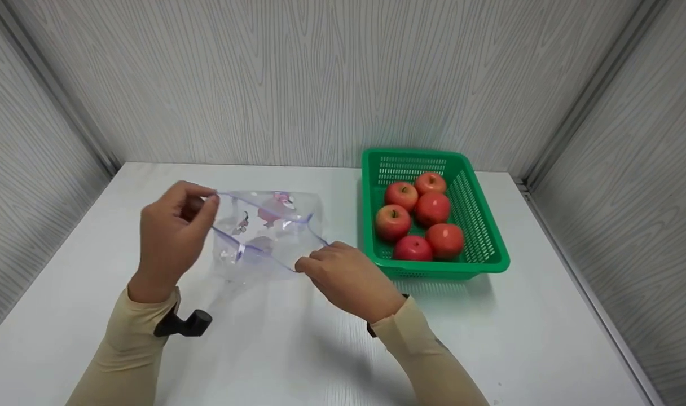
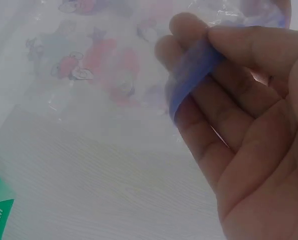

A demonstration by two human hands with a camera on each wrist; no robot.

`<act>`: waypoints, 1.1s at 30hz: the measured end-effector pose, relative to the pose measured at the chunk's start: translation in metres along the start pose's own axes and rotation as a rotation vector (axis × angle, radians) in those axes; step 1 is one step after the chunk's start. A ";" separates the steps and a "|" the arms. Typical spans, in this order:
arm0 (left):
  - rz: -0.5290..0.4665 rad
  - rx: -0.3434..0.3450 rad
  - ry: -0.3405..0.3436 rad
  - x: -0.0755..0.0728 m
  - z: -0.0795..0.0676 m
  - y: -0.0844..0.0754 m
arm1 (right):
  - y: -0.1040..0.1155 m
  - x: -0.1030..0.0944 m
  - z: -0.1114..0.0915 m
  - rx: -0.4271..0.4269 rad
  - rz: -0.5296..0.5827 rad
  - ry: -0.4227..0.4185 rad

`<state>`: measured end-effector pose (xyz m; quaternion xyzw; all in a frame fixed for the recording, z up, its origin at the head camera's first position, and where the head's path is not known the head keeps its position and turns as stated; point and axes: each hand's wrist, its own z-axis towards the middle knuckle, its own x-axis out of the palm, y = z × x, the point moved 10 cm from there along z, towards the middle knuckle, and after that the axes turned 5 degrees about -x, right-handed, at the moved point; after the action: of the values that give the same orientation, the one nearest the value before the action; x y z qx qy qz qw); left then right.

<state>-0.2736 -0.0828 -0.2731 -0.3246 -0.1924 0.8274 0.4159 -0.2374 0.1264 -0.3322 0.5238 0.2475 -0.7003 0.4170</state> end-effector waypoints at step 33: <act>0.212 -0.055 0.206 0.012 -0.008 -0.003 | -0.011 0.039 -0.008 0.169 0.080 0.273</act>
<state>-0.2712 -0.0710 -0.2811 -0.4374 -0.1359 0.8235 0.3346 -0.2468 0.1258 -0.3720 0.6567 0.2210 -0.6239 0.3615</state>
